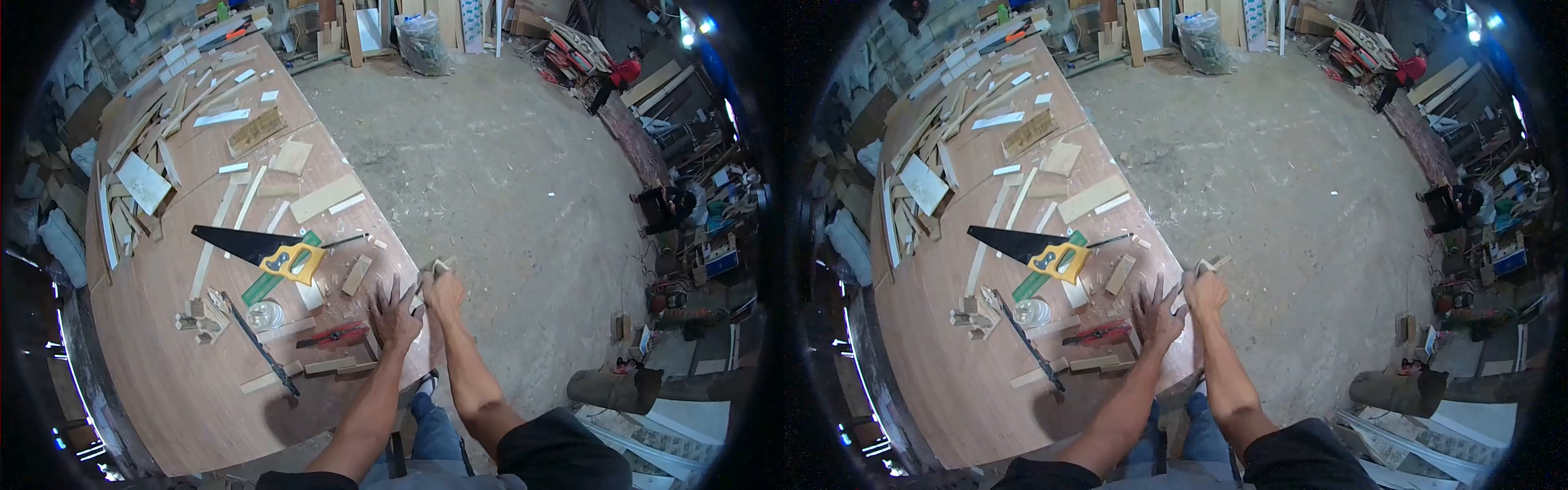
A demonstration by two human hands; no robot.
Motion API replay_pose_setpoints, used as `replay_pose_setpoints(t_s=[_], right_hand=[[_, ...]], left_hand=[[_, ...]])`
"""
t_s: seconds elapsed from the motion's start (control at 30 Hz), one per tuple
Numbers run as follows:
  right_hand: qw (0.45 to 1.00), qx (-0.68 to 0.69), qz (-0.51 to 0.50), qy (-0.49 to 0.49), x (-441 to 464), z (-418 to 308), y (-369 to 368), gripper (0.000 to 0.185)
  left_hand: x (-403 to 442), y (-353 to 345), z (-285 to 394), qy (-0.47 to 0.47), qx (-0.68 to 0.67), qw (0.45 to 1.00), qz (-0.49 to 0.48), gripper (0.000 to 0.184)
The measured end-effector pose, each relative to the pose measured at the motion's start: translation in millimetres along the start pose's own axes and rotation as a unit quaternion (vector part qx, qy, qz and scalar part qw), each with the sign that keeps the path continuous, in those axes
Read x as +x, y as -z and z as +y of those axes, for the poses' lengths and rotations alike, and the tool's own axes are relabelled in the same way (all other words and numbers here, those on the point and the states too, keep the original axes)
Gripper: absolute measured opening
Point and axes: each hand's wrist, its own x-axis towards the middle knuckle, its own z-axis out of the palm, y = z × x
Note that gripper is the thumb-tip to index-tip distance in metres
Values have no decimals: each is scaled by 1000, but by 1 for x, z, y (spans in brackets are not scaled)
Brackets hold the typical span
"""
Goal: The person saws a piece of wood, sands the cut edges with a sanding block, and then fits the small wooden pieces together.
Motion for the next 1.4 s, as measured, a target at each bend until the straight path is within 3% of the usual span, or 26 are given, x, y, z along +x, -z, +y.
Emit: replay_pose_setpoints(t_s=[0.13, 0.2, 0.23, 0.33, 0.4, 0.47, 0.53, 0.6, 0.67, 0.8, 0.87, 0.9, 1.0, 1.07, 1.13, 1.2, 1.27, 1.33, 1.4], right_hand=[[998, 57, 13, 6, -18, 2, 4, 39], [998, -18, -8, -52, 29, 4, -5, 42], [998, -13, -23, -55, 27, 3, -3, 43], [999, 31, -21, 12, -36, 10, 8, 46], [999, 53, 8, 6, -58, 3, 36, 49], [989, 134, 58, 1, -48, 12, 59, 51], [991, 120, 50, -20, -9, 22, 63, 51], [993, 105, 42, -42, 21, 26, 49, 50], [996, 84, -3, 7, 36, 22, 25, 52], [999, 41, -35, -2, 1, 4, -10, 51], [990, 12, 103, 92, -34, 12, -17, 46], [998, 34, 6, 44, -34, -2, 7, 47], [995, 39, -87, -22, 20, -7, 4, 49], [997, 21, -76, -14, -3, -1, -2, 49], [996, 41, 46, 67, -30, -1, -5, 46], [997, 49, 19, 61, -9, -8, -3, 46], [997, -15, -73, -16, 27, -10, -5, 48], [998, 18, -65, 14, -6, -12, 4, 46], [998, 42, 18, 53, -28, -9, 1, 45]], left_hand=[[3, 5, -1, -7, 53, 998, -38, 63], [5, -3, 0, -16, 2, 1000, 27, 70], [6, -1, 0, -9, 2, 1000, 15, 70], [5, 10, 4, -6, 64, 997, -38, 63], [6, 11, 5, -9, 89, 995, -35, 59], [6, 11, 6, 12, 32, 999, -32, 58], [7, 13, 7, 15, 22, 999, -31, 58], [5, 14, 8, 19, 11, 999, -32, 58], [6, 13, 8, 19, 3, 999, -35, 58], [8, 13, 7, 13, 18, 999, -28, 58], [13, 20, 8, 7, 54, 997, -47, 62], [6, 20, 8, 2, 72, 995, -66, 64], [5, 0, 2, 4, 11, 1000, 0, 67], [2, 5, 6, 2, 19, 1000, -3, 65], [8, 16, 9, 20, 55, 995, -78, 62], [5, 8, 0, -2, 55, 997, -55, 61], [5, 1, 0, -11, 15, 1000, -5, 63], [7, 2, 2, -9, 10, 1000, -1, 60], [6, 4, 0, -12, 40, 999, -20, 56]])
